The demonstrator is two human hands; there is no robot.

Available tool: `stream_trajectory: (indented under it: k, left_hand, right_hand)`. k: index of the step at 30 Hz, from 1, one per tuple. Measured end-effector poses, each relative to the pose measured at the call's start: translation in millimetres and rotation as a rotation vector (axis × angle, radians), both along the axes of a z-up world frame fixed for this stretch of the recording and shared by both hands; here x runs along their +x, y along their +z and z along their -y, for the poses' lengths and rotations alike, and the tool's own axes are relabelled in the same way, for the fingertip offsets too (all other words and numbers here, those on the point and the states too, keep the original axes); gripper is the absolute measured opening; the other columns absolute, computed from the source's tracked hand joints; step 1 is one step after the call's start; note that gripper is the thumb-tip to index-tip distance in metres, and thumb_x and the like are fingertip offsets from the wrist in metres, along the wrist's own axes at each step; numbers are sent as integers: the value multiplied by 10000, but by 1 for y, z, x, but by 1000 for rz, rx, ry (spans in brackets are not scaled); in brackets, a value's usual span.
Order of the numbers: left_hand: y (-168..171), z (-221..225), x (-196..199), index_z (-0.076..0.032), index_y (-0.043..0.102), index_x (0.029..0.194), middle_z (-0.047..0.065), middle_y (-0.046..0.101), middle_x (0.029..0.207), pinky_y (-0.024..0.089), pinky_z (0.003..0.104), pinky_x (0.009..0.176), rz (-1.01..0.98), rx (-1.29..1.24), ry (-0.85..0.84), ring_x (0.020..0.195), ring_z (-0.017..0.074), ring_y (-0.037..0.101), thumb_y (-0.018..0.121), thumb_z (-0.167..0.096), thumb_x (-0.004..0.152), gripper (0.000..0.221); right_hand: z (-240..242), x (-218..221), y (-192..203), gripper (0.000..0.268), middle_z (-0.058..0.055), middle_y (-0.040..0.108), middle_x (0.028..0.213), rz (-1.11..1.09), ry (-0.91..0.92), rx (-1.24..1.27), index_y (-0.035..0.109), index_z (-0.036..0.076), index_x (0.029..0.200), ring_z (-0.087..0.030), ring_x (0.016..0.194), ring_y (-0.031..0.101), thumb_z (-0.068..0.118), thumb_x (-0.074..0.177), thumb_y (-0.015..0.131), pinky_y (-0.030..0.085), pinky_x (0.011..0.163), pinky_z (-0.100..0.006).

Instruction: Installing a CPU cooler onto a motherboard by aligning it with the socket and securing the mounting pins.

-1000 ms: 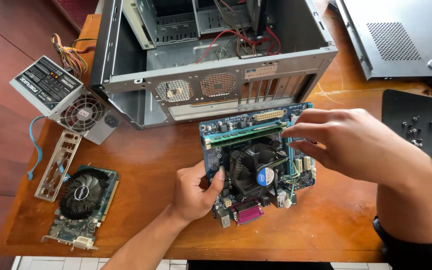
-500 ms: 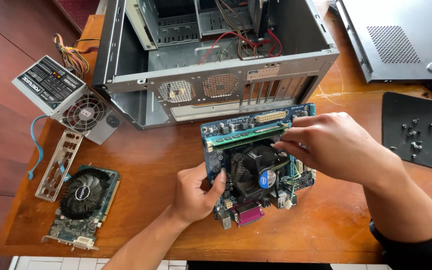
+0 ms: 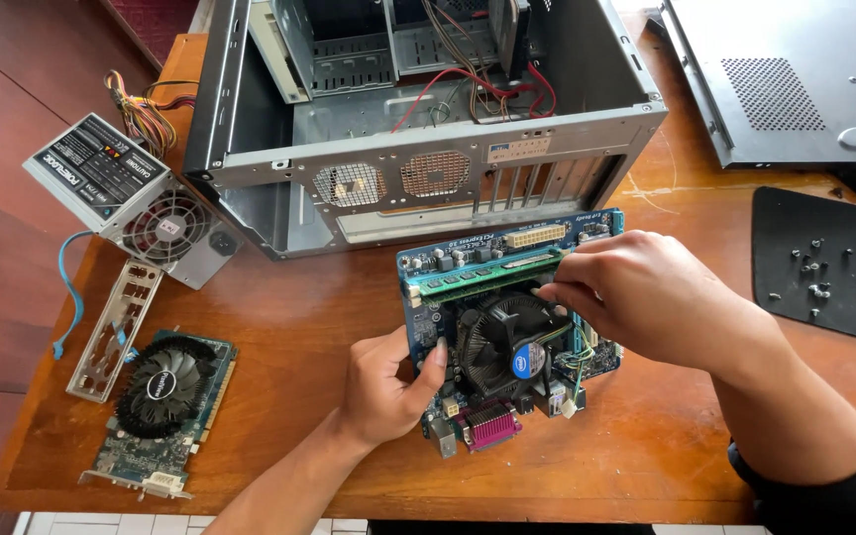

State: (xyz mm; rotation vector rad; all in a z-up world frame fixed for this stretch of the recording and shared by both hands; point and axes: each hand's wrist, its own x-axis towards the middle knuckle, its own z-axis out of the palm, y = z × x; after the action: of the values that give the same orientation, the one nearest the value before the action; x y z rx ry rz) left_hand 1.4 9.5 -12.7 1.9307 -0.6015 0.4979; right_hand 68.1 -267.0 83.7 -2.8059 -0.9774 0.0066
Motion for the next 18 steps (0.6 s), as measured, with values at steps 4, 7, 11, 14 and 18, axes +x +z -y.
stream_trajectory:
  k: [4,7,11,14,18]
  left_hand:
    - [-2,0,0,-94,542,696,-19,517,594,355,290,454,33,7,1,492,119,449,554,-267,1001,351]
    - [1,1,-1,-95,541,697,-24,507,588,346,282,450,7,-4,-6,486,113,429,547,-269,1005,354]
    - [-2,0,0,-91,568,728,-29,537,615,375,278,466,-10,-14,-8,509,111,468,553,-270,1006,331]
    - [-3,0,0,-98,558,726,-33,504,604,358,284,462,-19,1,8,501,114,442,552,-285,1006,337]
    - [-1,0,0,-92,576,738,-29,533,614,372,278,463,-12,-9,-4,505,113,468,550,-280,1007,329]
  right_hand:
    - [-1,-1,-2,452,-23,584,616,-43,-17,-5,544,125,684,-312,620,588,408,1033,590,435,598,-437]
    - [-3,-3,-6,429,-25,608,632,2,-26,-19,571,125,691,-322,623,617,381,1035,578,467,587,-462]
    - [-9,-7,-9,437,-21,633,679,15,-89,-112,608,136,735,-366,633,636,420,1057,524,484,536,-497]
    - [-11,-9,-9,450,-20,616,678,60,-78,-154,582,120,727,-375,623,636,404,1069,509,487,506,-499]
    - [-11,-9,-10,463,-8,593,666,52,-81,-169,568,119,709,-366,601,623,388,1077,489,476,481,-499]
